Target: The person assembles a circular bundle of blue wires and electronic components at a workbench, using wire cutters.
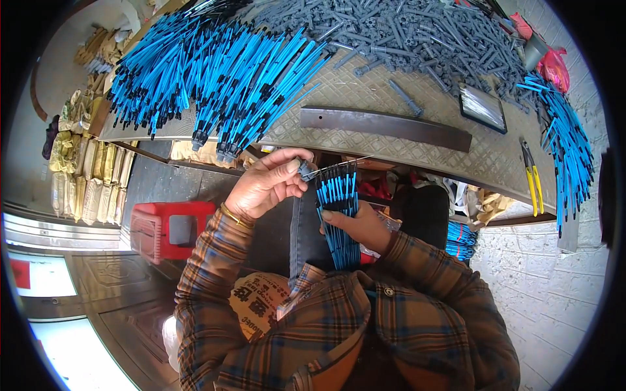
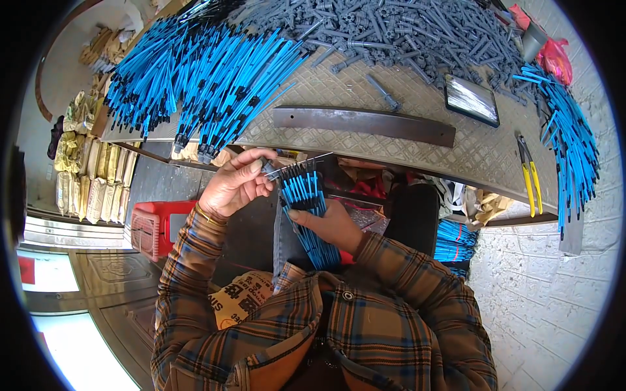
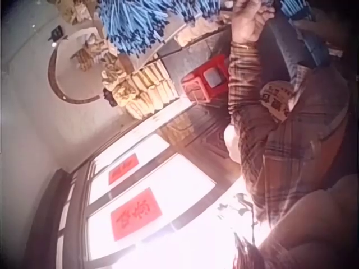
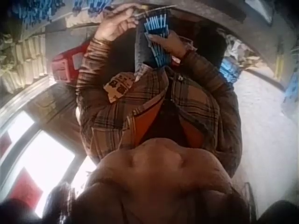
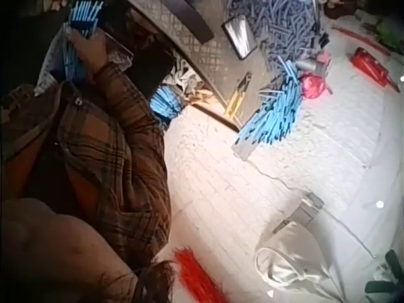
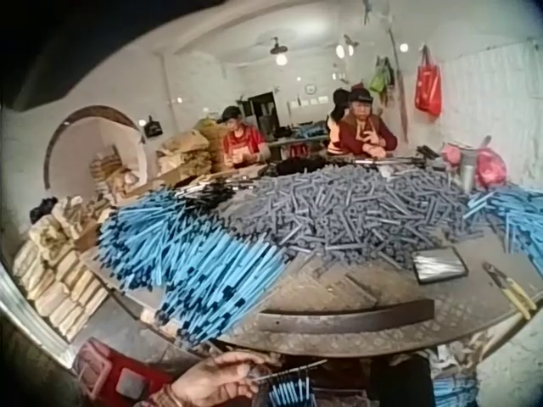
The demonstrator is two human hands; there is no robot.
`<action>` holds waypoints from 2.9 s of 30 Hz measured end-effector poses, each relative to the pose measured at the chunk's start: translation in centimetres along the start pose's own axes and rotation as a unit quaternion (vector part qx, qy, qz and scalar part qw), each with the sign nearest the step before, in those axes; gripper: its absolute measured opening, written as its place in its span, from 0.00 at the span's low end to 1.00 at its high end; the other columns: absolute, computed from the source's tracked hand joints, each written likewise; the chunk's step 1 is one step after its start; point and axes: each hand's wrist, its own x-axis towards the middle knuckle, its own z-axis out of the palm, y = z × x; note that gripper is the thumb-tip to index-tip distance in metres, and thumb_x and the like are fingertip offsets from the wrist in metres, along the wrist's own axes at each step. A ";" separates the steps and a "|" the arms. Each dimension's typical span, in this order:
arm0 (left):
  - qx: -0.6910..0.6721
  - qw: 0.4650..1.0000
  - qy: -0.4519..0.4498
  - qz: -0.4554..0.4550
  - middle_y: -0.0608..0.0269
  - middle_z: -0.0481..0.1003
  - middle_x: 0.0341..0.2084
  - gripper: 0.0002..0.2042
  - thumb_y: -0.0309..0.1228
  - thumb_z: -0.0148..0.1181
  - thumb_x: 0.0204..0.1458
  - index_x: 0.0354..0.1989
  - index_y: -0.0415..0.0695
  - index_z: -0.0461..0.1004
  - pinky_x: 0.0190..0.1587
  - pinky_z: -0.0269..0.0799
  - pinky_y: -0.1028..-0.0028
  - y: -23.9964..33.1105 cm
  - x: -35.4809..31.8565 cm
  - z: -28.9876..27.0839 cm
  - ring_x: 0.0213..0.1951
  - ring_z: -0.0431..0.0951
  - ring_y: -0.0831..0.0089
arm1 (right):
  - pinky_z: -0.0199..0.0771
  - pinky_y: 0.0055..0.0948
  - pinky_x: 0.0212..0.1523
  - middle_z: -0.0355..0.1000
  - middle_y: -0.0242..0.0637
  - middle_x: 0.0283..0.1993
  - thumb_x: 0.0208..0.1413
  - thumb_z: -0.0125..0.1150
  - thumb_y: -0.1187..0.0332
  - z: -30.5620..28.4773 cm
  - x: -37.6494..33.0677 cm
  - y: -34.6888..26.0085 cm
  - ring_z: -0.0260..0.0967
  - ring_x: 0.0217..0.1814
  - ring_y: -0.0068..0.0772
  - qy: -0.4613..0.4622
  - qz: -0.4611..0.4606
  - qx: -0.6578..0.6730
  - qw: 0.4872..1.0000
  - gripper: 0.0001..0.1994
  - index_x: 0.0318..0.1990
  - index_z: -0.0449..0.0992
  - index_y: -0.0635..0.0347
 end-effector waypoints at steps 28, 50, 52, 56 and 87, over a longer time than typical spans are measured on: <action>0.046 0.999 -0.028 -0.007 0.61 0.74 0.37 0.15 0.30 0.51 0.57 0.51 0.39 0.68 0.38 0.72 0.76 1.1 0.0 -0.4 0.33 0.75 0.76 | 0.72 0.22 0.35 0.73 0.34 0.31 0.53 0.61 0.63 0.4 0.3 0.3 0.71 0.33 0.21 -0.011 -0.021 -0.030 0.999 0.13 0.39 0.71 0.61; 0.222 0.968 0.059 0.102 0.67 0.69 0.41 0.15 0.14 0.51 0.50 0.46 0.41 0.62 0.40 0.66 0.84 0.3 -1.9 4.9 0.39 0.69 0.85 | 0.69 0.22 0.37 0.73 0.30 0.31 0.52 0.62 0.62 1.8 -0.8 0.1 0.69 0.33 0.18 0.019 -0.050 -0.050 0.997 0.12 0.37 0.75 0.61; 0.223 0.968 0.063 0.097 0.67 0.70 0.41 0.15 0.14 0.50 0.50 0.46 0.41 0.62 0.40 0.66 0.84 0.2 -2.0 4.7 0.39 0.69 0.85 | 0.67 0.21 0.34 0.72 0.27 0.30 0.51 0.63 0.59 1.7 -0.7 0.2 0.66 0.32 0.16 0.015 -0.051 -0.049 0.997 0.13 0.37 0.76 0.60; 0.214 0.970 0.077 0.085 0.67 0.70 0.41 0.16 0.13 0.50 0.50 0.46 0.41 0.62 0.40 0.66 0.83 0.1 -2.1 4.7 0.38 0.70 0.85 | 0.66 0.21 0.32 0.71 0.26 0.28 0.51 0.63 0.58 1.6 -0.5 0.2 0.64 0.31 0.14 0.008 -0.062 -0.031 0.998 0.13 0.36 0.76 0.60; 0.190 0.979 0.035 0.063 0.62 0.74 0.39 0.18 0.16 0.57 0.48 0.49 0.42 0.66 0.37 0.71 0.80 1.2 -1.9 3.3 0.33 0.73 0.80 | 0.66 0.22 0.34 0.71 0.27 0.29 0.52 0.62 0.58 1.6 -0.8 0.6 0.63 0.32 0.15 0.006 -0.066 -0.029 0.997 0.14 0.36 0.75 0.61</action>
